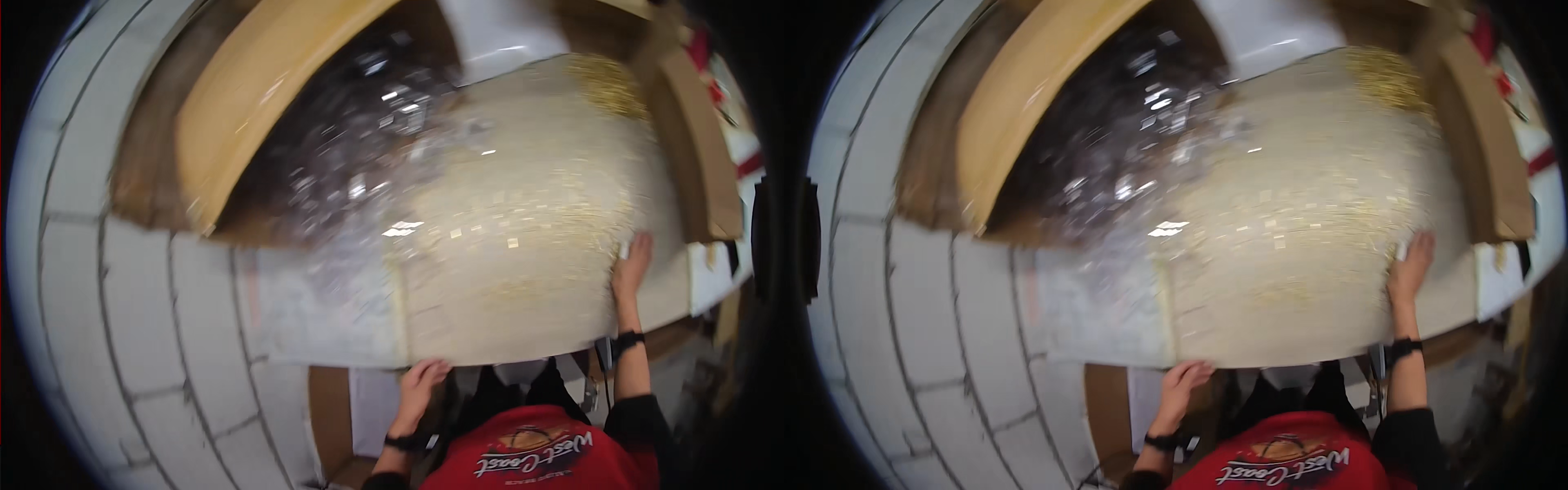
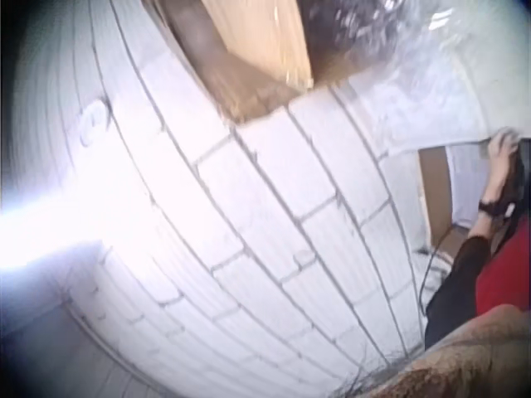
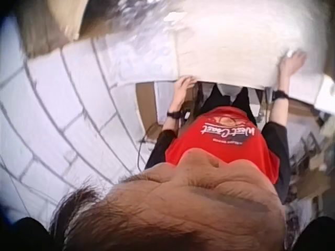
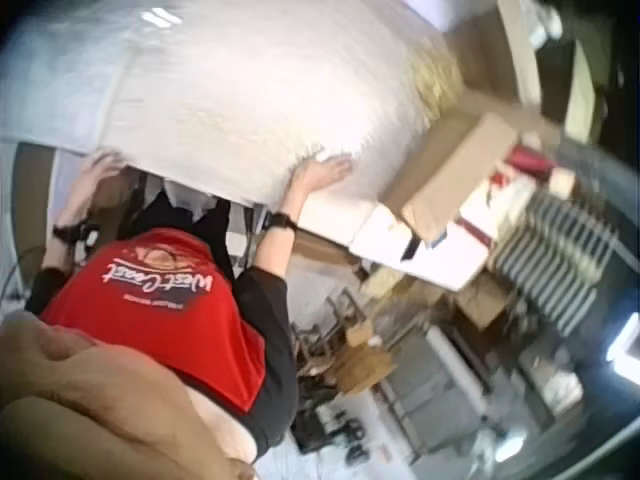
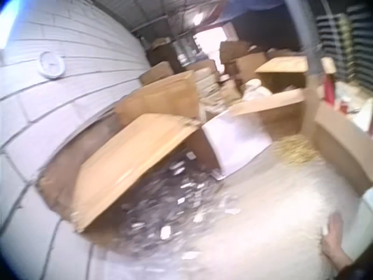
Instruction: The person packs green rectangular items into clear plastic bags using a machine, then places them into a cardboard box. Later, they sit on the floor and pack small yellow items into clear plastic bags by hand, placing the filled bags into another box.
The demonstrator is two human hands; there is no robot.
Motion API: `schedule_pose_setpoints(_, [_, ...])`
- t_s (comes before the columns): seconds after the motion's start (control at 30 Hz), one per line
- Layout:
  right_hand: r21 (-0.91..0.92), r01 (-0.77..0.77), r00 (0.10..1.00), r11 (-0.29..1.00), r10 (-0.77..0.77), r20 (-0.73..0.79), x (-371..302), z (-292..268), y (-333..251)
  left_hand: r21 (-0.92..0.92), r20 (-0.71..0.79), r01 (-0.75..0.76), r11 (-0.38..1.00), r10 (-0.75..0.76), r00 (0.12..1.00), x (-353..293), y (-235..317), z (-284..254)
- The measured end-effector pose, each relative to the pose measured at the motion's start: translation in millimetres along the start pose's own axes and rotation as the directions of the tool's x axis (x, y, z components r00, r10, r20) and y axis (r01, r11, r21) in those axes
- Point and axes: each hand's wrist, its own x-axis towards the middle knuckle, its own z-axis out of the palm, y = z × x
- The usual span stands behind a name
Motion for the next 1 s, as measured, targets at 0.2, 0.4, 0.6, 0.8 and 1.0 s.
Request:
schedule_pose_setpoints(0.2, [0.070, 0.163, 0.985, 0.984, -0.159, -0.061, -25.6, -9.2, -61.4, 0.359, -0.413, -0.325, 0.875, 0.462, 0.785, 67.1, 11.9, -80.7])
schedule_pose_setpoints(0.4, [0.232, 0.270, 0.963, 0.934, -0.262, -0.065, -26.0, -31.8, -58.8, 0.583, -0.531, -0.239, 0.777, 0.587, 0.611, 152.2, 11.1, -209.6])
schedule_pose_setpoints(0.6, [0.362, 0.129, 0.991, 0.923, -0.128, -0.027, -42.0, -55.1, -23.0, 0.516, -0.547, -0.167, 0.840, 0.474, 0.691, 197.1, 8.9, -169.7])
schedule_pose_setpoints(0.8, [0.421, 0.316, 0.947, 0.850, -0.313, -0.077, -96.0, -98.7, -63.4, 0.363, -0.368, -0.268, 0.892, 0.402, 0.838, 205.0, 3.6, -205.6])
schedule_pose_setpoints(1.0, [0.415, 0.600, 0.790, 0.684, -0.588, -0.175, -186.8, -139.5, -115.8, 0.215, -0.250, -0.295, 0.931, 0.345, 0.905, 130.9, 32.5, -218.9])
